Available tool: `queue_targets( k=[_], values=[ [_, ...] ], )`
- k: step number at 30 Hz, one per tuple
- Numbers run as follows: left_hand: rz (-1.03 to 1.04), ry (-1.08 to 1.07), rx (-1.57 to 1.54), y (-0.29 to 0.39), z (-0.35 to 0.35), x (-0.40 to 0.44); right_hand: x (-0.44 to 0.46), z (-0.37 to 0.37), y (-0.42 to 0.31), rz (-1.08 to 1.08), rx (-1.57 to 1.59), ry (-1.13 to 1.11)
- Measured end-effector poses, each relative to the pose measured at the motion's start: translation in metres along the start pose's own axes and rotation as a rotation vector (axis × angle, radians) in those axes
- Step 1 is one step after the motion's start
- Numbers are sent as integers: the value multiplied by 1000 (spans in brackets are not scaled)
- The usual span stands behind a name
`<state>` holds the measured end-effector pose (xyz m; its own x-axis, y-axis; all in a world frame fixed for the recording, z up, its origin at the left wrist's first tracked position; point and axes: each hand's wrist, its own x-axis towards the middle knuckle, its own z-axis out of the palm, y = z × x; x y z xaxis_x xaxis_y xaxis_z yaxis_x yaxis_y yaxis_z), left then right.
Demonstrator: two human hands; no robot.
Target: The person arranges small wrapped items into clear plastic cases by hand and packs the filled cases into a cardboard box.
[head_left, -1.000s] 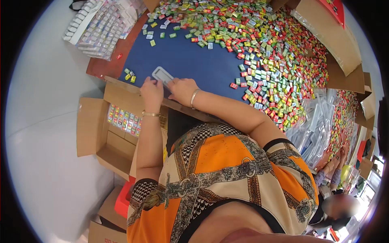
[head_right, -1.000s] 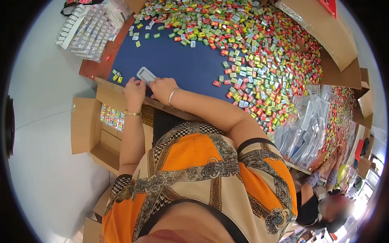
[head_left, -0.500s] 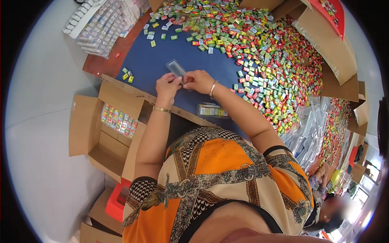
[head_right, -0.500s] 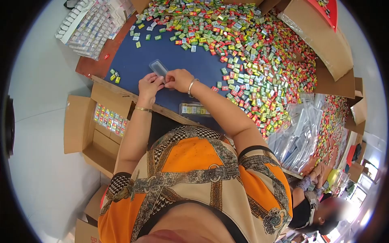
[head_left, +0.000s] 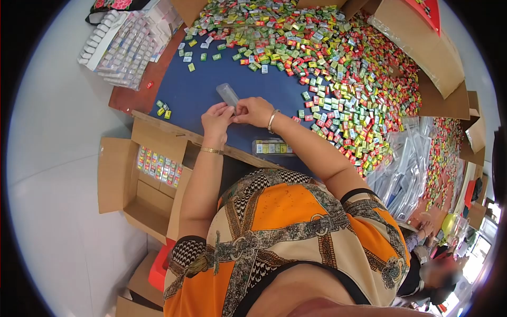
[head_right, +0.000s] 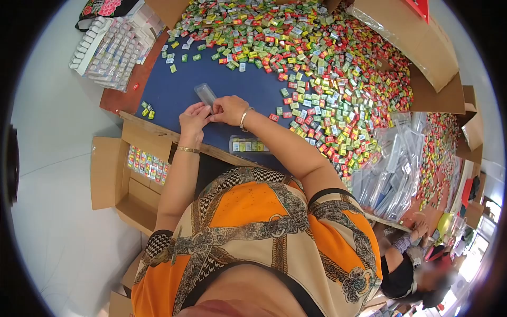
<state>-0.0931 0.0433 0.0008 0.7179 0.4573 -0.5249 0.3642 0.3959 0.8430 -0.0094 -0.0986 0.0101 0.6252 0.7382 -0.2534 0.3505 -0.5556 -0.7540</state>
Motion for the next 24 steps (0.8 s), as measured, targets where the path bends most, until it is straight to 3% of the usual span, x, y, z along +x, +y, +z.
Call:
queue_targets(
  k=[4,8,17,24],
  values=[
    [5,3,-5,0,3,-3,6,4,19,31,367,-101],
    [14,0,-71,-5,7,-2,10,2,30,-1,492,-142],
    [29,6,-70,-3,13,-5,9,-6,18,69,329,-146],
    [48,3,-101,-5,13,-5,19,-1,44,7,659,-270]
  ],
)
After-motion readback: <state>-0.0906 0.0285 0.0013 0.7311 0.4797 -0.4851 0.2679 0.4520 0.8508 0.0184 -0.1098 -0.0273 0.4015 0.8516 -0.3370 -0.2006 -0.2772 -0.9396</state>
